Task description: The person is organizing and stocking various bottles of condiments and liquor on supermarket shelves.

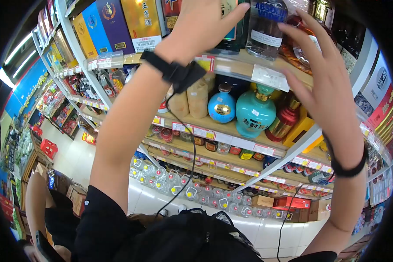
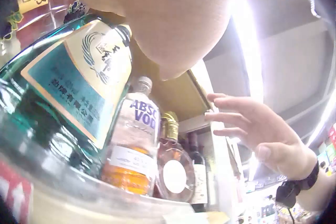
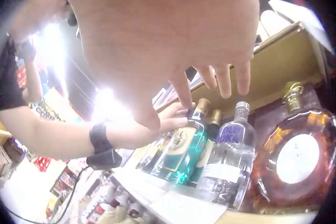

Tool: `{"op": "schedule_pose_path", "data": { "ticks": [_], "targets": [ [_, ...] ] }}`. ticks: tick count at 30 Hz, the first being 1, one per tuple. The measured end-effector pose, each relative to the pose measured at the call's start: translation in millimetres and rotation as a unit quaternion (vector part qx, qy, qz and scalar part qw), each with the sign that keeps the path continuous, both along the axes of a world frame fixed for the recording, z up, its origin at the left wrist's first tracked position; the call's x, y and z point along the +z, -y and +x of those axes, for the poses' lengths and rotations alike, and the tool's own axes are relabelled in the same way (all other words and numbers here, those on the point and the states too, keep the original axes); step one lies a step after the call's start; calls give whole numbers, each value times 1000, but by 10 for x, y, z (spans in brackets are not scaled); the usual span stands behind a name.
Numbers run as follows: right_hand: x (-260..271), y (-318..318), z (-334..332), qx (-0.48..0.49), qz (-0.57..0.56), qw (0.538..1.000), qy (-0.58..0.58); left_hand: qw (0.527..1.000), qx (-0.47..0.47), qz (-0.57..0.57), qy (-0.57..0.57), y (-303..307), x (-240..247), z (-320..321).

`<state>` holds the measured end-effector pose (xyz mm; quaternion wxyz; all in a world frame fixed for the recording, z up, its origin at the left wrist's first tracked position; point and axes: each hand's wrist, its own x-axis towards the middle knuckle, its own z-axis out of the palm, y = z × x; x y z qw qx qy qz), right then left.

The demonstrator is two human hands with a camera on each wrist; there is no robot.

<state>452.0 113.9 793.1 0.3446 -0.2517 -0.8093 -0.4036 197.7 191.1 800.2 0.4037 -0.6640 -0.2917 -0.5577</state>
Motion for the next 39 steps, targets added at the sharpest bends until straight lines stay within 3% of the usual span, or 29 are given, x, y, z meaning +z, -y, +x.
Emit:
{"op": "schedule_pose_path", "data": {
  "ticks": [2, 4, 7, 8, 10, 12, 14, 16, 18, 20, 22, 24, 26, 30, 32, 34, 36, 37, 39],
  "targets": [
    [-168, 228, 146, 8, -14, 1000, -7, 996, -45, -70, -21, 153, -263, -102],
    [-339, 351, 411, 32, -85, 994, -62, 992, -109, 1, -55, 261, -562, -125],
    [-815, 464, 959, 81, -174, 970, -147, 938, -248, -226, -84, 808, -1323, -55],
    [-1069, 405, 1149, 116, -200, 952, -201, 899, -279, -324, -94, 985, -1592, -65],
    [-1598, 282, 1436, 163, -213, 905, -329, 738, -359, -561, -107, 1031, -2085, -94],
    [-2170, 91, 1656, 165, -209, 860, -435, 605, -325, -725, -49, 1157, -2582, -166],
    [-2592, -120, 1811, 141, -215, 814, -521, 572, -324, -754, 15, 1304, -3190, -323],
    [-2895, -287, 2049, 55, -246, 766, -591, 513, -283, -810, 5, 1363, -3814, -373],
    [-2929, -439, 2082, -33, -249, 785, -566, 404, -212, -887, 66, 1445, -4276, -414],
    [-2873, -583, 2121, -38, -256, 790, -555, 397, -170, -901, 36, 1596, -4693, -531],
    [-2667, -629, 2086, -103, -220, 878, -413, 372, -168, -912, 34, 1768, -4800, -533],
    [-2478, -790, 2151, -92, -212, 887, -399, 353, -181, -912, 105, 1847, -5087, -583],
    [-2300, -904, 2184, -149, -206, 923, -288, 357, -178, -911, 104, 1873, -5000, -540],
    [-2010, -1135, 2232, -89, -261, 917, -288, 390, -168, -893, 147, 1982, -5012, -517],
    [-1895, -1180, 2285, -135, -363, 910, -151, 410, -165, -881, 167, 1991, -5100, -564],
    [-1960, -1327, 2319, -106, -342, 924, -136, 397, -196, -870, 217, 2013, -5197, -625],
    [-1960, -1412, 2361, -36, -494, 843, -209, 394, -204, -866, 230, 2042, -5275, -640],
    [-1947, -1444, 2392, -29, -452, 874, -178, 382, -208, -867, 243, 2051, -5315, -632],
    [-1886, -1431, 2376, -20, -430, 890, -150, 366, -191, -874, 255, 2084, -5276, -575]
  ]
}}
